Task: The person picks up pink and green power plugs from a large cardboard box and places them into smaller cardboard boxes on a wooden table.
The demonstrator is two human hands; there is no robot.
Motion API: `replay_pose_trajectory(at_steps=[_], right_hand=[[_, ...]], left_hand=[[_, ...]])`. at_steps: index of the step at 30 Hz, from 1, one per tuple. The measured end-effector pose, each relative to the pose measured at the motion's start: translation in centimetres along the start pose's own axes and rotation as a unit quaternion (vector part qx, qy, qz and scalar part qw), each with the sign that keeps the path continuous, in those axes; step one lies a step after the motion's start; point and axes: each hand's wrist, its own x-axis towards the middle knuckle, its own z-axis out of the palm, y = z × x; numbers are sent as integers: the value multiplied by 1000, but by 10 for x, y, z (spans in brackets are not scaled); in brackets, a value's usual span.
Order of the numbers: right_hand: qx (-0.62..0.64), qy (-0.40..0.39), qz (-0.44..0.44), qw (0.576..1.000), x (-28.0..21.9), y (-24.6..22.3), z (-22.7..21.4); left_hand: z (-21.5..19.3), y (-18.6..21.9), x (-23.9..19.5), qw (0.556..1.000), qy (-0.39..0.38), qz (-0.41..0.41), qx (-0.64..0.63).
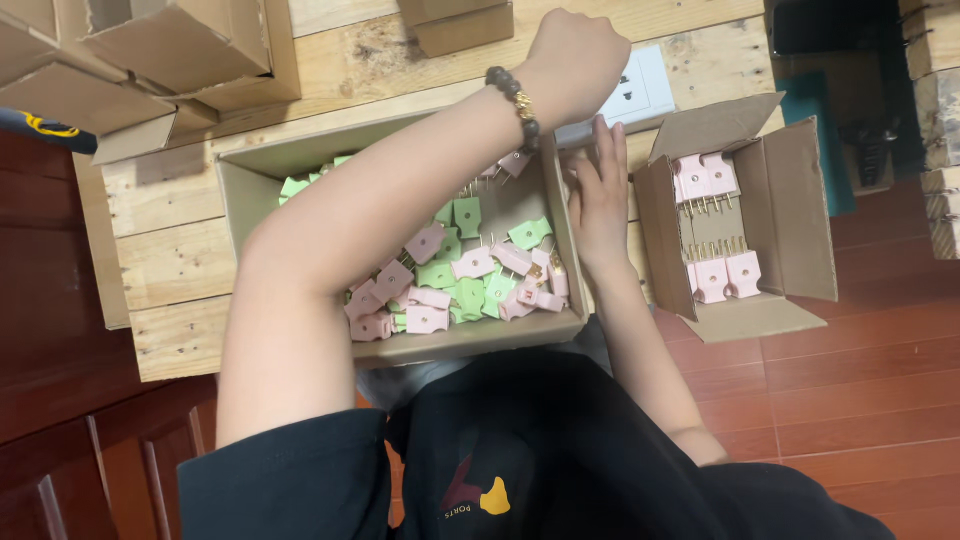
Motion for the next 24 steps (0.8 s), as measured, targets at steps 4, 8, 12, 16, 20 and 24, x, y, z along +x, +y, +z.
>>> replay_pose_trajectory(at_steps=[4, 8, 12, 16, 20, 24], right_hand=[[14, -25, 28, 999, 1, -5, -3], [23, -28, 35, 999, 2, -9, -7], [31, -14, 41, 999, 5, -14, -9], [27, -17, 57, 998, 4, -9, -6], [21, -24, 55, 998, 1, -7, -3], [35, -25, 67, 997, 2, -12, -5]], left_hand=[[-1, 15, 22, 998, -55, -20, 6], [16, 23, 30, 997, -39, -55, -37], [20, 15, 32, 994, -17, -73, -74], [29, 18, 24, 994, -39, -60, -80], [43, 23, 25, 990, -48, -108, -78], [19, 8, 6, 986, -35, -48, -155]])
